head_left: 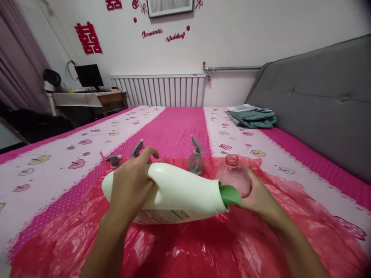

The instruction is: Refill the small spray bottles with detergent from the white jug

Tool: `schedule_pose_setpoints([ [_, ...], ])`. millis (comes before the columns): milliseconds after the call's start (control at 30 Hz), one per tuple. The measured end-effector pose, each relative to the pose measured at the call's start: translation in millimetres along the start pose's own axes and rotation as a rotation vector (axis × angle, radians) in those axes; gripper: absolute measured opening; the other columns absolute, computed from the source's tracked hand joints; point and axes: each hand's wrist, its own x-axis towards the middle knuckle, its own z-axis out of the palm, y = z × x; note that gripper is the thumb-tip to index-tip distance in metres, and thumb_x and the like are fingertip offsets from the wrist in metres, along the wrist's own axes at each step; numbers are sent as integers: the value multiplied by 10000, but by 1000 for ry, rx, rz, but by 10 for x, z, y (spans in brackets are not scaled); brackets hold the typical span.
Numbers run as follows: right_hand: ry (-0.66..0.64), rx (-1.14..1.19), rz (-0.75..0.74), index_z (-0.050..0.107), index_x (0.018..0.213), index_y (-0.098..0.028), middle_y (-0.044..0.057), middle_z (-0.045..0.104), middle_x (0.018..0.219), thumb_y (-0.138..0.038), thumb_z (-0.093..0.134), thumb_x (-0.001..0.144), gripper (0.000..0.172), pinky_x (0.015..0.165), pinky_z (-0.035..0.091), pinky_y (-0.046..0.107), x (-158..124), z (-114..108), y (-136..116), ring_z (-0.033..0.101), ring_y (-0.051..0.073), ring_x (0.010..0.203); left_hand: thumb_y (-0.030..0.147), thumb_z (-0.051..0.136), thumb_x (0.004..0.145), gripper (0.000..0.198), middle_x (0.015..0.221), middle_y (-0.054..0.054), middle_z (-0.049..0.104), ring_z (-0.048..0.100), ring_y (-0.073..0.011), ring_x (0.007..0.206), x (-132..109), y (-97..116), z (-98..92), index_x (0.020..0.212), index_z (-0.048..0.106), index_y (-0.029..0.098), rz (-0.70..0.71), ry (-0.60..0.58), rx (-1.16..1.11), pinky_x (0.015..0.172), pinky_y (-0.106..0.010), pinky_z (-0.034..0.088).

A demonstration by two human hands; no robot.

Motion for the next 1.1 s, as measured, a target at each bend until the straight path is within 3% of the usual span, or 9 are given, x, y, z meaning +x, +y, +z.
schedule_pose_setpoints([
  [200,25,-6,11,531,1435,-233,146,638,1436,-408,976,532,1021,1172,498,509,-52,-58,88,634,368,1323,215,548,780,364,898,21,763,607,-185,745,-141,41,-91,1108,645,341,-11,-22,56,676,-251,245],
  [433,59,-97,-34,525,1400,-224,146,658,1380,-508,927,580,956,1117,539,511,-77,-122,17,661,363,1276,263,536,779,372,915,-6,754,646,-230,806,-222,-47,-231,1100,680,386,-45,-17,218,664,-260,275],
  [633,72,-201,-31,545,1348,-225,137,670,1361,-439,909,571,885,969,608,447,-55,-173,-69,683,361,1230,236,511,797,436,886,-56,757,675,-243,833,-200,-84,-96,1165,705,365,-5,-99,349,650,-250,246],
  [767,82,-273,-47,552,1333,-260,113,672,1347,-407,878,578,836,1044,567,499,-79,-233,1,685,356,1208,224,462,834,458,980,-45,778,671,-238,884,-194,-38,-15,1201,695,369,-16,-160,380,690,-248,241],
  [867,84,-345,-83,568,1343,-254,117,648,1383,-360,830,581,813,1122,509,546,-105,-279,60,634,389,1295,258,461,863,419,1012,-26,774,658,-233,905,-206,-11,22,1192,688,382,-15,-198,390,703,-254,242],
  [1100,37,-442,-157,587,1334,-249,115,640,1341,-313,750,623,732,1089,532,525,-148,-326,158,641,363,1245,284,477,841,366,910,-23,721,611,-217,841,-216,25,116,1124,690,373,-1,-240,432,678,-272,245],
])
